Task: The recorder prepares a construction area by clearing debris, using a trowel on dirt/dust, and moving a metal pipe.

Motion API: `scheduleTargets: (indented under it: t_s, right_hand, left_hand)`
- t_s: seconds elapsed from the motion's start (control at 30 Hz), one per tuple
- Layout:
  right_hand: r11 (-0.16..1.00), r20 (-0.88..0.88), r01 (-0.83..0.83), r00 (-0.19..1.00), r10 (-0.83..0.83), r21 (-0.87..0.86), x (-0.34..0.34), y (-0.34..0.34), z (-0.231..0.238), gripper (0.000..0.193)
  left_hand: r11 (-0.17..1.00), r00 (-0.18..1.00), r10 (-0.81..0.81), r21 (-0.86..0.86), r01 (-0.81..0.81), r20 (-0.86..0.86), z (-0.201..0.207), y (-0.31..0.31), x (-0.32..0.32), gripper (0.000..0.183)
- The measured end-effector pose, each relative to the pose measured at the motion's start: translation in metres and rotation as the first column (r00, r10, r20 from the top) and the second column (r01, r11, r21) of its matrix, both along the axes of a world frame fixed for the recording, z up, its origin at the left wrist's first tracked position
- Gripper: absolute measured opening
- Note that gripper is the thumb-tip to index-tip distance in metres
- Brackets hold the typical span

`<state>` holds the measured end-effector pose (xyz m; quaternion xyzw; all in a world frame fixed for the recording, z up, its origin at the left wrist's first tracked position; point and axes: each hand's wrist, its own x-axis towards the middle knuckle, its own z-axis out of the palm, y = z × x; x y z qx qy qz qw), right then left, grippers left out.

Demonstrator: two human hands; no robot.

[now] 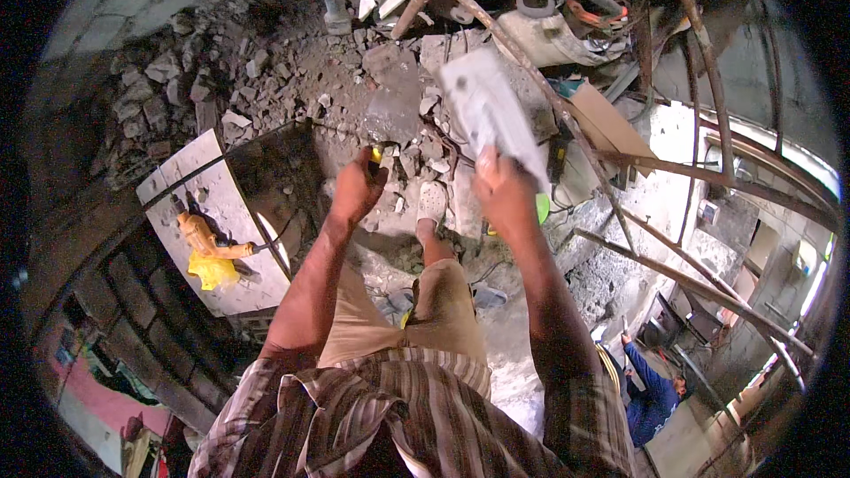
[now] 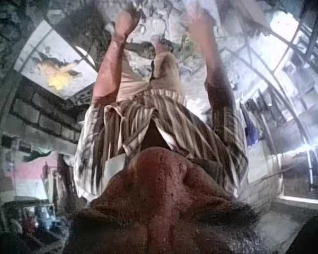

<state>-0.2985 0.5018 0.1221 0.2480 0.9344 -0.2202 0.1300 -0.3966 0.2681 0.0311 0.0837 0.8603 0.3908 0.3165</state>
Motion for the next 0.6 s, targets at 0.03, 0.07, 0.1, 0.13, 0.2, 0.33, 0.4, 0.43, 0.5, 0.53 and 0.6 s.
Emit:
scheduleTargets:
  t_s: [0.03,0.07,0.1,0.13,0.2,0.33,0.4,0.43,0.5,0.53,0.6]
  right_hand:
    - [0.999,-0.08,0.022,0.997,-0.02,0.027,0.0,0.005,-0.002,0.03]
    - [0.992,0.082,-0.127,0.988,0.128,-0.011,-0.007,0.003,-0.006,0.03]
    - [0.962,0.235,-0.265,0.932,0.275,-0.072,-0.011,-0.002,-0.009,0.031]
    - [0.945,0.156,-0.321,0.932,0.327,-0.064,0.001,-0.009,0.0,0.031]
    - [0.947,0.177,-0.309,0.93,0.321,-0.089,-0.014,0.003,0.012,0.032]
    - [0.996,0.205,-0.084,0.975,0.09,-0.039,-0.027,0.018,0.013,0.035]
    - [0.961,0.311,-0.248,0.91,0.274,-0.12,-0.02,0.009,0.009,0.035]
    - [0.938,0.312,-0.317,0.885,0.346,-0.142,-0.013,0.003,0.011,0.035]
    - [0.949,0.408,-0.241,0.86,0.306,-0.205,-0.029,0.019,0.018,0.034]
    - [0.981,0.334,-0.08,0.933,0.137,-0.177,-0.04,0.019,0.025,0.032]
    - [0.999,0.138,-0.01,0.99,0.005,0.038,-0.041,0.021,0.024,0.029]
  left_hand:
    - [0.999,0.999,-0.033,0.003,0.033,0.011,0.002,0.0,-0.001,0.037]
    - [0.998,0.998,-0.063,0.006,0.063,0.02,0.003,0.0,-0.003,0.037]
    - [0.998,0.998,-0.065,0.009,0.064,0.02,0.004,0.0,-0.004,0.037]
    - [0.991,0.991,-0.135,-0.001,0.135,0.019,0.005,0.0,-0.005,0.038]
    - [0.977,0.977,-0.206,-0.045,0.208,0.056,0.007,-0.005,-0.004,0.039]
    - [0.964,0.964,-0.26,-0.044,0.262,0.058,0.014,-0.003,-0.01,0.037]
    - [0.948,0.948,-0.316,-0.012,0.317,0.027,0.02,0.0,-0.014,0.024]
    - [0.949,0.949,-0.315,-0.011,0.315,0.027,0.017,0.001,-0.015,0.024]
    - [0.862,0.866,-0.501,-0.097,0.498,-0.005,0.012,-0.001,-0.013,0.033]
    - [0.88,0.882,-0.47,-0.086,0.467,-0.023,0.011,-0.003,-0.011,0.031]
    - [0.884,0.887,-0.462,-0.097,0.458,-0.025,0.009,-0.002,-0.015,0.03]
